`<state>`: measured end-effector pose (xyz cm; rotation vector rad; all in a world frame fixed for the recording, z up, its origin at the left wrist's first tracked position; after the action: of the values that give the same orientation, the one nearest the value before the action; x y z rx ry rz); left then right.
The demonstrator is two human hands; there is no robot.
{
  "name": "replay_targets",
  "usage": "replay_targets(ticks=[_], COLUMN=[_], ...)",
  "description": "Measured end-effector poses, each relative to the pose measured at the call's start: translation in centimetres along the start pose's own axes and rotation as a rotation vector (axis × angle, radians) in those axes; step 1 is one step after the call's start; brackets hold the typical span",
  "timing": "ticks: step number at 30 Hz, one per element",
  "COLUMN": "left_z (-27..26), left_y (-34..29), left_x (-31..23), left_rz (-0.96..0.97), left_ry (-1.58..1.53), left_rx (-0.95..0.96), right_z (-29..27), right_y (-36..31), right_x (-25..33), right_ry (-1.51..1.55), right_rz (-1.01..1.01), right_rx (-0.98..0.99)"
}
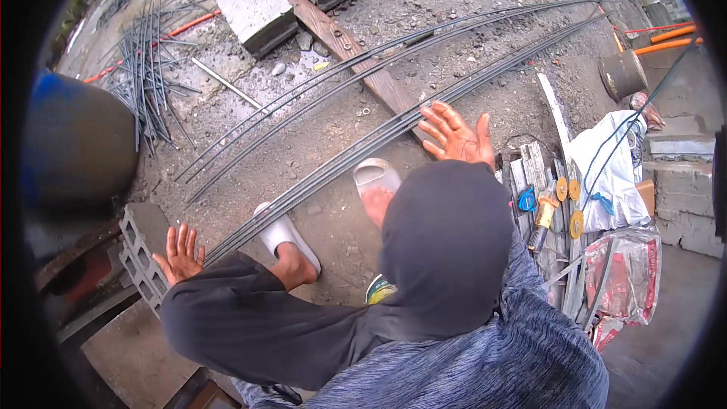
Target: The person cuts steel rebars with an angle grinder, snaps and separates the cut rebar pieces by hand, and then cuts a metal pipe using the angle grinder.
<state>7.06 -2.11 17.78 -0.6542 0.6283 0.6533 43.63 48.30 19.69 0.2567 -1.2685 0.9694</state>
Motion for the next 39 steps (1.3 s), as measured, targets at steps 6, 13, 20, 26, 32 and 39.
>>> replay_targets(ticks=[6, 13, 20, 26, 32, 39], left_z=[5.4, 7.1, 6.7, 4.5, 3.7, 6.3], left_y=[-11.4, -20.3, -18.4, -11.6, -8.3, 5.9], left_x=[5.1, 3.2, -2.3, 3.4, 4.6, -1.4], left_rz=[0.034, 0.227, 0.222, 0.34, 0.043, -0.196], left_ry=[0.063, 0.509, 0.104, 0.38, 0.835, 1.179], left_rx=[0.185, -0.315, -0.239, -0.679, -0.669, -0.327], right_z=[1.0, 0.9, -8.7, 1.3, 5.4, 6.2], right_y=[-7.4, -17.0, -19.2, -11.1, -5.5, -2.6], right_x=[0.2, -2.9, -6.0, -0.3, -7.7, -16.3], right_ry=[0.143, 0.075, -0.26, 0.12, 0.024, -0.081], right_rz=[-0.028, 0.152, 0.234, 0.124, 0.316, 0.514], right_rx=[0.065, 0.01, 0.025, -0.099, 0.107, 0.182])
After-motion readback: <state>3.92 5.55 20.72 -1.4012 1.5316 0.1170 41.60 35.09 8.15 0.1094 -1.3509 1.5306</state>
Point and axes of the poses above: each hand's wrist, its own y-axis towards the middle knuckle, its own z-axis out of the palm, x = y × z, the point moved 3 cm from there along y, towards the middle knuckle, and after that the axes turned 12 degrees about -y, right-handed, at the moved point
